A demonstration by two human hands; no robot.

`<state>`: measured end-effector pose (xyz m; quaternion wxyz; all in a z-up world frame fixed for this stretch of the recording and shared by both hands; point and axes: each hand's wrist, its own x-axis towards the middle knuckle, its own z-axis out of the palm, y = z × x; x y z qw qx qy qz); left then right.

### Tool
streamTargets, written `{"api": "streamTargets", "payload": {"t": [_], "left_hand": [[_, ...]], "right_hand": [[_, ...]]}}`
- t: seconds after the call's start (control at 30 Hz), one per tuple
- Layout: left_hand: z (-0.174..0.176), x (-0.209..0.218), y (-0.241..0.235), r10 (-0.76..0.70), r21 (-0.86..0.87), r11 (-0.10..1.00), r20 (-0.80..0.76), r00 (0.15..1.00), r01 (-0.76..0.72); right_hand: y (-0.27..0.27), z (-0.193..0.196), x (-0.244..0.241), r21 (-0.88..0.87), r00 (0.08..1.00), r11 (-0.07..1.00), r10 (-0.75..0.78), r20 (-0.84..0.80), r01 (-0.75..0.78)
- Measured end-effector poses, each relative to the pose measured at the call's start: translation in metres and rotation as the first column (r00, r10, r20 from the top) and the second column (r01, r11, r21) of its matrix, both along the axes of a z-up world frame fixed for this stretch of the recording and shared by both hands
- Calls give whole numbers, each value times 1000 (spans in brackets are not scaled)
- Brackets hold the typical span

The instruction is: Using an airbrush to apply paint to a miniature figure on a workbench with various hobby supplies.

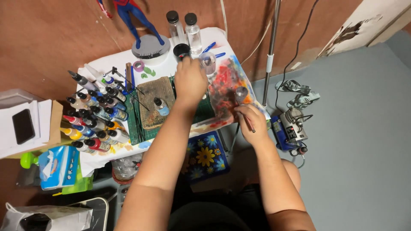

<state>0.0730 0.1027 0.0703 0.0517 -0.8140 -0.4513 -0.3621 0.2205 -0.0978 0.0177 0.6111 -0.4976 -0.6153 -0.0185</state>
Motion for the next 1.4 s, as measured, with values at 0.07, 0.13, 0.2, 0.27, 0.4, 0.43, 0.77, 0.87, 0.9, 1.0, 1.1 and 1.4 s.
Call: {"api": "streamTargets", "payload": {"t": [0.07, 0.13, 0.2, 0.27, 0.4, 0.43, 0.77, 0.87, 0.9, 1.0, 1.1, 1.4], "left_hand": [[13, 15, 29, 61, -63, 997, 118, 991, -54], [28, 27, 58, 120, -131, 987, 233, 965, -91], [44, 38, 87, 150, -151, 982, 280, 948, -111], [51, 44, 110, 142, -112, 987, 243, 959, -118], [51, 50, 144, 177, -145, 976, 73, 982, -165], [51, 52, 146, 173, -150, 975, 67, 983, -161], [66, 47, 147, 129, -75, 990, 103, 986, -121], [92, 41, 124, 60, 43, 997, 133, 989, -66], [102, 37, 113, 14, 103, 994, 156, 988, -31], [132, 30, 79, -26, 170, 985, 165, 986, -2], [148, 22, 43, -103, 201, 978, 197, 975, 62], [133, 2, -53, -288, -210, 927, 135, 948, 312]], "right_hand": [[1, -5, 5, 1, 1000, 1000, -2, 7, 2], [2, -10, 12, 5, 1000, 1000, -10, 17, 10], [2, -19, 20, -70, 992, 994, 94, 80, -89], [2, -24, 26, -101, 993, 990, 104, 57, -97], [3, -18, 25, -205, 993, 971, 114, -38, -120], [0, -12, 25, -211, 993, 971, 109, -44, -116], [-7, 4, 19, -470, 968, 881, -76, -238, -47], [-7, -1, 18, -393, 974, 919, -54, -220, -37], [-6, -3, 17, -376, 969, 926, -69, -239, -27], [-2, -21, 20, -266, 981, 962, -100, -166, 53], [-5, -14, 16, -311, 970, 949, -126, -207, 57], [-4, -15, 13, -265, 935, 951, -230, -272, 157]]}}
